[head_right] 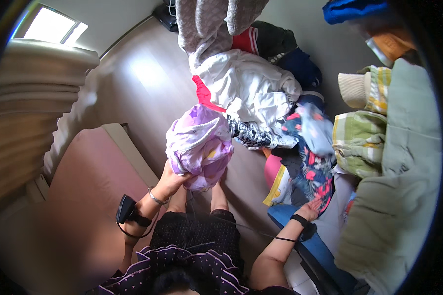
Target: Fold various items of clothing and a pillowcase on a bed and near a laundry pile.
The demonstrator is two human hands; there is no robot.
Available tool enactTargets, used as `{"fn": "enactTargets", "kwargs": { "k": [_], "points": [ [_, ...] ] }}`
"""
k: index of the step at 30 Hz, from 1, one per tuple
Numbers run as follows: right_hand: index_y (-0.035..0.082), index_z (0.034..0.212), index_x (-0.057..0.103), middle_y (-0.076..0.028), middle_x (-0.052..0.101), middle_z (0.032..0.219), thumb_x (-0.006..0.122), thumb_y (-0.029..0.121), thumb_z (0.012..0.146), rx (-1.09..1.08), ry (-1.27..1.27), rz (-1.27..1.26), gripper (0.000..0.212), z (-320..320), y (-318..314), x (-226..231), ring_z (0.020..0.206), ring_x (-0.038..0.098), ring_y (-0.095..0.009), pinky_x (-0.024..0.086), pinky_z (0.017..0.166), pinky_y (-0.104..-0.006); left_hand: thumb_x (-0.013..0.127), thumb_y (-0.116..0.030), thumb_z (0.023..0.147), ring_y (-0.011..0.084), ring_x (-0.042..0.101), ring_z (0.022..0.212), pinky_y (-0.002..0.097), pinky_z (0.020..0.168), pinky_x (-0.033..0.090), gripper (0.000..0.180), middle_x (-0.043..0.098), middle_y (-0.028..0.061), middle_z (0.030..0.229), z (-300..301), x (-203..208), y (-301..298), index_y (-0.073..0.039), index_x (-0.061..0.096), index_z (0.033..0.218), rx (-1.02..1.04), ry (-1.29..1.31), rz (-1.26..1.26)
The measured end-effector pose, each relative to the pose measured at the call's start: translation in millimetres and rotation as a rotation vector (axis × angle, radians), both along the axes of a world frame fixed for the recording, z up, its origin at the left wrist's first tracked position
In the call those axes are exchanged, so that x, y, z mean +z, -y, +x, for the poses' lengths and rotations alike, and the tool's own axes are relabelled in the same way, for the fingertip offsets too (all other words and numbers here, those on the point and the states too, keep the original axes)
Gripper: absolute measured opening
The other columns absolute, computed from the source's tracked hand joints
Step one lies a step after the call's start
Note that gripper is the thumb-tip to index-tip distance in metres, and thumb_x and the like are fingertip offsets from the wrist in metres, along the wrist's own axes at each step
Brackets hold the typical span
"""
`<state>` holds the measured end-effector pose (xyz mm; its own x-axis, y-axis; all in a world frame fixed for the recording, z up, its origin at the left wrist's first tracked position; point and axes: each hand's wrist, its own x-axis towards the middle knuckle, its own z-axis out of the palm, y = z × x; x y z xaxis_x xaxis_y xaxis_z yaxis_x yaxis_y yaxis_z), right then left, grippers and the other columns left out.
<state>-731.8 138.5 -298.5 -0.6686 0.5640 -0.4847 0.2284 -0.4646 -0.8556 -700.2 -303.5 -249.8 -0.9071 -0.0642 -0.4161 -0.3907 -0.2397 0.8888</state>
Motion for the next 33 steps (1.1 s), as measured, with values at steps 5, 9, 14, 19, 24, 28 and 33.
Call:
{"fn": "enactTargets", "kwargs": {
  "k": [5,9,14,19,24,28,33],
  "points": [
    [0.001,0.101,0.058,-0.011,0.061,0.098,0.060,0.018,0.076,-0.052,0.219,0.069,0.030,67,-50,-15,0.089,0.057,-0.019,0.046,0.076,-0.0312,0.074,-0.008,0.068,0.0147,0.056,0.097,0.0294,0.086,0.045,0.054,0.060,0.0077,0.108,6,-11,-6,0.002,0.051,0.116,-0.022,-0.012,0.102],
    [0.000,0.101,0.058,-0.011,0.060,0.099,0.061,0.018,0.076,-0.063,0.398,0.138,0.030,101,-92,-11,0.090,0.057,-0.019,0.046,0.076,-0.0314,0.075,-0.006,0.066,0.0158,0.052,0.103,0.0304,0.090,0.043,0.065,0.055,0.0081,0.115,5,-9,-1,0.004,0.045,0.122,-0.037,0.063,0.130],
    [-0.001,0.100,0.058,-0.012,0.060,0.100,0.061,0.018,0.077,0.009,0.635,0.245,0.030,113,-125,-21,0.091,0.057,-0.020,0.046,0.077,-0.0317,0.072,-0.002,0.068,0.0154,0.054,0.098,0.0296,0.086,0.045,0.056,0.057,0.0075,0.109,-7,-4,-8,0.004,0.049,0.119,-0.018,0.016,0.063],
    [-0.001,0.100,0.058,-0.012,0.060,0.100,0.061,0.018,0.077,0.279,0.915,0.580,0.031,82,-96,-60,0.092,0.057,-0.020,0.046,0.078,-0.0320,0.070,0.000,0.067,0.0141,0.055,0.092,0.0285,0.082,0.046,0.050,0.059,0.0059,0.103,-8,-5,-25,0.003,0.052,0.114,0.021,0.086,0.096],
    [-0.004,0.113,0.052,-0.017,0.056,0.110,0.059,0.008,0.080,0.495,0.361,0.954,0.036,19,16,-55,0.100,0.056,-0.027,0.045,0.084,-0.0341,0.070,0.000,0.069,0.0150,0.055,0.095,0.0289,0.084,0.046,0.052,0.057,0.0061,0.107,9,-15,-24,0.003,0.050,0.117,0.063,0.041,0.063],
    [0.000,0.105,0.056,-0.017,0.057,0.109,0.054,0.000,0.079,0.740,-0.165,1.250,0.026,-60,125,-11,0.103,0.054,-0.030,0.044,0.087,-0.0370,0.070,-0.001,0.069,0.0159,0.055,0.096,0.0299,0.085,0.045,0.053,0.057,0.0065,0.108,29,-19,-13,0.003,0.049,0.118,0.113,0.107,0.040],
    [0.000,0.132,0.032,-0.024,0.046,0.125,0.072,0.021,0.071,1.115,-0.238,1.081,0.076,-153,233,-15,0.115,0.046,-0.037,0.038,0.097,-0.0382,0.069,-0.004,0.069,0.0167,0.054,0.098,0.0301,0.086,0.045,0.055,0.056,0.0076,0.110,46,-17,-7,0.003,0.048,0.119,0.163,0.155,0.014]
  ]
}}
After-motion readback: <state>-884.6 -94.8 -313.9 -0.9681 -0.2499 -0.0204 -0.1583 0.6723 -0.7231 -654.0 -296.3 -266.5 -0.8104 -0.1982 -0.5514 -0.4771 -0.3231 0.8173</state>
